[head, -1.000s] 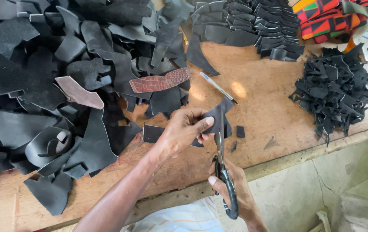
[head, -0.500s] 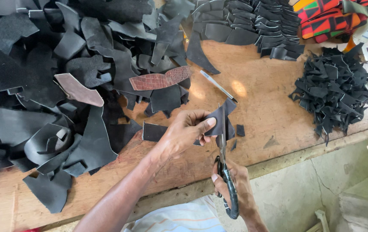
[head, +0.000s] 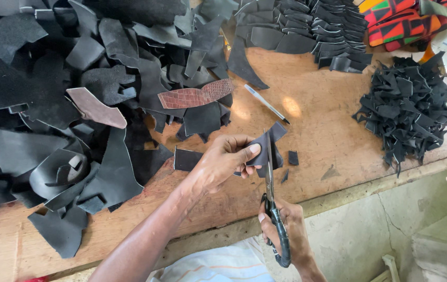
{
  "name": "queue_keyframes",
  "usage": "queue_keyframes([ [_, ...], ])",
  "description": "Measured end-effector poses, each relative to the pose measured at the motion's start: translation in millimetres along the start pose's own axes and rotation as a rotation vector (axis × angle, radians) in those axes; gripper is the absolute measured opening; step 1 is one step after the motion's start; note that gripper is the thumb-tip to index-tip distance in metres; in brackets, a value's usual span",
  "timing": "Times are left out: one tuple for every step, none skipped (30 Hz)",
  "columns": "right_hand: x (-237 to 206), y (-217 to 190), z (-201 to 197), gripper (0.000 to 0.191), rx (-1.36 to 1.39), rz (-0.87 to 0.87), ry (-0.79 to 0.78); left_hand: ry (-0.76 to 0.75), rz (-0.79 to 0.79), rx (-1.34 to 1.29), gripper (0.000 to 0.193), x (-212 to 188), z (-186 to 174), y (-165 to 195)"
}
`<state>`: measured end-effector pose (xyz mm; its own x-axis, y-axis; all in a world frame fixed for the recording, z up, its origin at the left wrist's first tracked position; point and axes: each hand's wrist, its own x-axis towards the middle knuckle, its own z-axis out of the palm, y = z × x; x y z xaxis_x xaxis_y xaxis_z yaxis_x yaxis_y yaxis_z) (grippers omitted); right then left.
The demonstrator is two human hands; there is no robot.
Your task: The person cuts black material pieces using shears, then places a patterned template on a piece and traces its outline with a pen. The person then cuts along the traced lines to shape the material.
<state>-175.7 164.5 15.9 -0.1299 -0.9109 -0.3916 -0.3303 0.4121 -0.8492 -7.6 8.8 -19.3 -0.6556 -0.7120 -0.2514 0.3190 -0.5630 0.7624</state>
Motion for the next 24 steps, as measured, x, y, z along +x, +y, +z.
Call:
queue_keyframes([
  [-0.4, -0.1, -0.2, 0.006, -0.016, -0.009, -0.002, 0.004, -0.011, -0.004, 0.022, -0.4, -0.4, -0.4],
  [-1.0, -0.2, -0.5, 0.007, -0.032, -0.017, -0.004, 0.009, -0.023, -0.009, 0.022, -0.6, -0.5, -0.8],
  [-1.4, -0.5, -0.7, 0.007, -0.048, -0.025, -0.006, -0.007, -0.003, -0.02, 0.022, -0.5, -0.2, -1.1],
  [-1.6, -0.7, -0.9, 0.007, -0.039, -0.001, 0.004, -0.022, 0.019, -0.031, 0.022, -0.1, 0.2, -1.1],
  [-1.9, -1.1, -1.2, 0.007, -0.03, 0.025, 0.012, -0.037, 0.039, -0.043, 0.022, 0.5, 1.0, -0.8],
  [-2.2, -1.3, -1.2, 0.007, -0.021, 0.052, 0.022, -0.002, 0.085, 0.008, 0.022, 1.1, 2.0, -0.3],
  [-2.3, -1.7, -1.1, 0.007, -0.012, 0.043, 0.009, 0.032, 0.131, 0.06, 0.022, 2.0, 3.2, 0.6],
  [-2.3, -1.9, -0.7, 0.008, -0.003, 0.034, -0.002, 0.065, 0.178, 0.113, 0.023, 3.0, 4.2, 2.0],
  [-2.0, -2.4, -0.5, 0.008, 0.006, 0.024, -0.015, 0.078, 0.202, 0.156, 0.023, 4.2, 5.1, 3.8],
  [-1.4, -2.9, -0.4, 0.008, 0.007, 0.049, -0.01, 0.092, 0.225, 0.198, 0.023, 4.7, 5.9, 5.5],
  [-0.3, -3.7, -0.2, 0.008, 0.009, 0.074, -0.005, 0.106, 0.247, 0.24, 0.023, 5.1, 6.9, 7.1],
  [0.9, -4.8, -0.4, 0.009, 0.01, 0.095, 0.0, 0.097, 0.237, 0.249, 0.022, 5.1, 7.6, 8.5],
  [2.8, -6.4, -1.3, 0.012, -0.008, 0.017, -0.011, 0.089, 0.228, 0.258, 0.022, 4.7, 8.0, 9.7],
  [4.8, -8.4, -2.5, 0.015, -0.025, -0.061, -0.023, 0.082, 0.216, 0.267, 0.021, 4.5, 9.0, 10.2],
  [6.0, -10.7, -3.5, 0.019, -0.041, -0.136, -0.032, 0.072, 0.193, 0.263, 0.021, 4.6, 10.6, 10.1],
  [6.8, -13.4, -4.8, 0.019, -0.044, -0.118, -0.033, 0.062, 0.169, 0.26, 0.021, 5.0, 12.5, 9.3],
  [7.6, -16.6, -6.9, 0.021, -0.049, -0.1, -0.035, 0.052, 0.146, 0.257, 0.022, 5.9, 14.1, 8.5],
  [8.0, -19.7, -8.1, 0.022, -0.054, -0.083, -0.036, 0.039, 0.151, 0.256, 0.022, 6.9, 14.6, 7.5],
  [8.0, -22.6, -8.3, 0.021, -0.064, -0.072, -0.024, 0.025, 0.157, 0.255, 0.023, 8.2, 14.9, 6.6],
  [8.1, -25.3, -8.6, 0.02, -0.076, -0.061, -0.013, 0.013, 0.164, 0.253, 0.025, 9.4, 14.9, 5.3],
  [8.3, -27.6, -8.5, 0.02, -0.089, -0.053, -0.007, 0.006, 0.16, 0.226, 0.024, 10.5, 14.9, 4.0],
  [8.3, -29.5, -8.3, 0.019, -0.094, -0.067, -0.01, 0.0, 0.158, 0.2, 0.023, 11.5, 14.6, 2.8],
  [8.2, -30.9, -8.0, 0.018, -0.098, -0.081, -0.013, -0.006, 0.154, 0.175, 0.023, 12.3, 14.0, 1.7],
  [8.1, -31.7, -7.7, 0.017, -0.101, -0.093, -0.015, -0.007, 0.152, 0.173, 0.023, 12.8, 13.2, 0.7],
])
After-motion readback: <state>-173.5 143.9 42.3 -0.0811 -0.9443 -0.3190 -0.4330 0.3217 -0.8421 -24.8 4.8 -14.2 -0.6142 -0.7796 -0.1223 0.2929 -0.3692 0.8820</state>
